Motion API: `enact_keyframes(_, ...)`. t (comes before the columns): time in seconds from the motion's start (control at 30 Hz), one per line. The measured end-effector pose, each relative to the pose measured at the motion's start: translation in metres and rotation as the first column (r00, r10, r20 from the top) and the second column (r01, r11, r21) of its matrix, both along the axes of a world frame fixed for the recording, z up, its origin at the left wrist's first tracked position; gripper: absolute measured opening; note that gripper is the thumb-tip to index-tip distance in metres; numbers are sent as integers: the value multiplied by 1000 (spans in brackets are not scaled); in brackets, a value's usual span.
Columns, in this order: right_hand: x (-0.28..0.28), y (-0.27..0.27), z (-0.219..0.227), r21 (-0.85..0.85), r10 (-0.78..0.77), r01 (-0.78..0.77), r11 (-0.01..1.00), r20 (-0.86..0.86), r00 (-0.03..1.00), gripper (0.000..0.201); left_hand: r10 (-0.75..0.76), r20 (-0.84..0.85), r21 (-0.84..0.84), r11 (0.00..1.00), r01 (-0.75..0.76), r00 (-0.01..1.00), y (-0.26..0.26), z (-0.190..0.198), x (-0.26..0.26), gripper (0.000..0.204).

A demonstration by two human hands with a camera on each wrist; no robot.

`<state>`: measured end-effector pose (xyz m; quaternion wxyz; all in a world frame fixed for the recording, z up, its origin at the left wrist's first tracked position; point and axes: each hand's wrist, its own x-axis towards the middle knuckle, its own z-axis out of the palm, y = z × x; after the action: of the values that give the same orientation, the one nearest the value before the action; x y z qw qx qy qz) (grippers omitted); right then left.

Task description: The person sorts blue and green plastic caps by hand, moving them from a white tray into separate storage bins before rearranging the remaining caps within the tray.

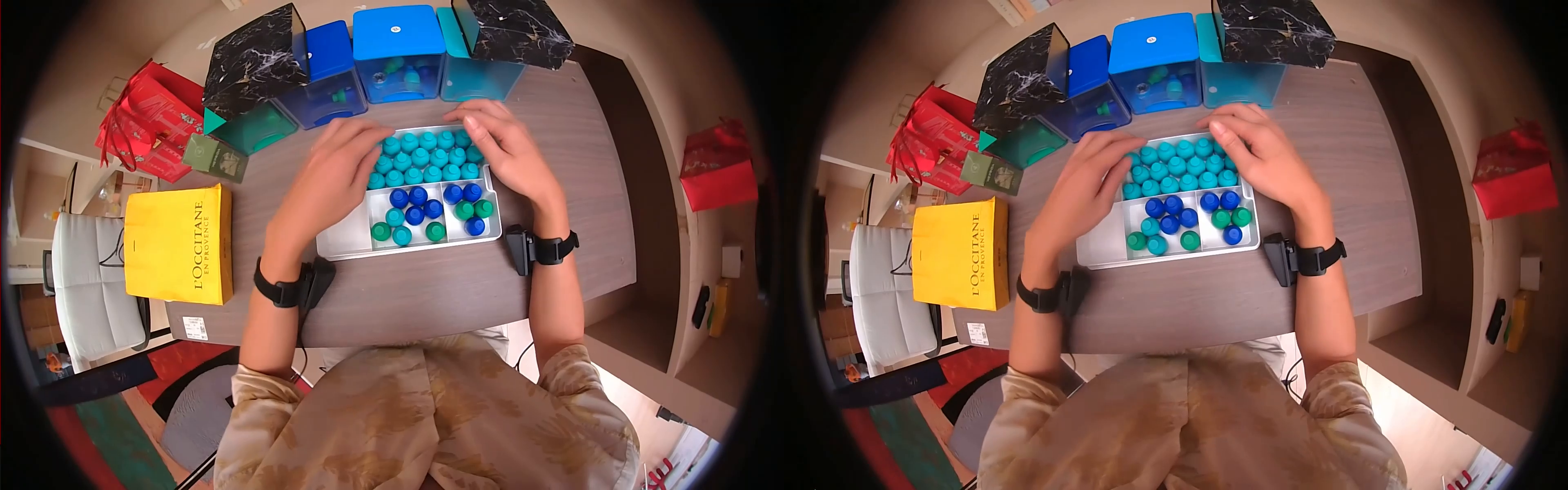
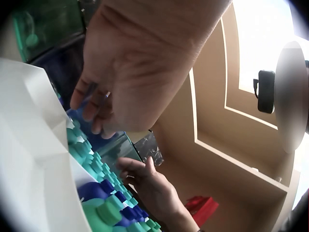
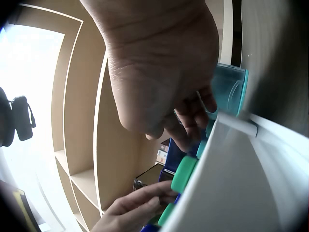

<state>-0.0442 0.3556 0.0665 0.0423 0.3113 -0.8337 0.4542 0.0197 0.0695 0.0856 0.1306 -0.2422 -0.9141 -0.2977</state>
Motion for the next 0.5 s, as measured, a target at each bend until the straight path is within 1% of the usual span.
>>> enact_keyframes(0.1, 4, -9, -2, 21, 23, -22, 1000, -41, 999, 38, -38, 85, -80, 996, 45, 996, 12, 1, -17, 29)
enact_keyframes(0.2, 6, -13, -6, 41, 58, -56, 998, -52, 997, 39, -127, 111, -101, 985, 138, 986, 20, -14, -35, 30)
enact_keyframes(0.33, 6, -15, -9, 56, 67, -64, 996, -47, 997, 40, -148, 133, -108, 981, 163, 980, 28, -17, -39, 31)
enact_keyframes(0.5, 5, -13, -12, 51, 81, -76, 996, -98, 992, 40, -150, 156, -126, 977, 170, 976, 32, -11, -33, 31)
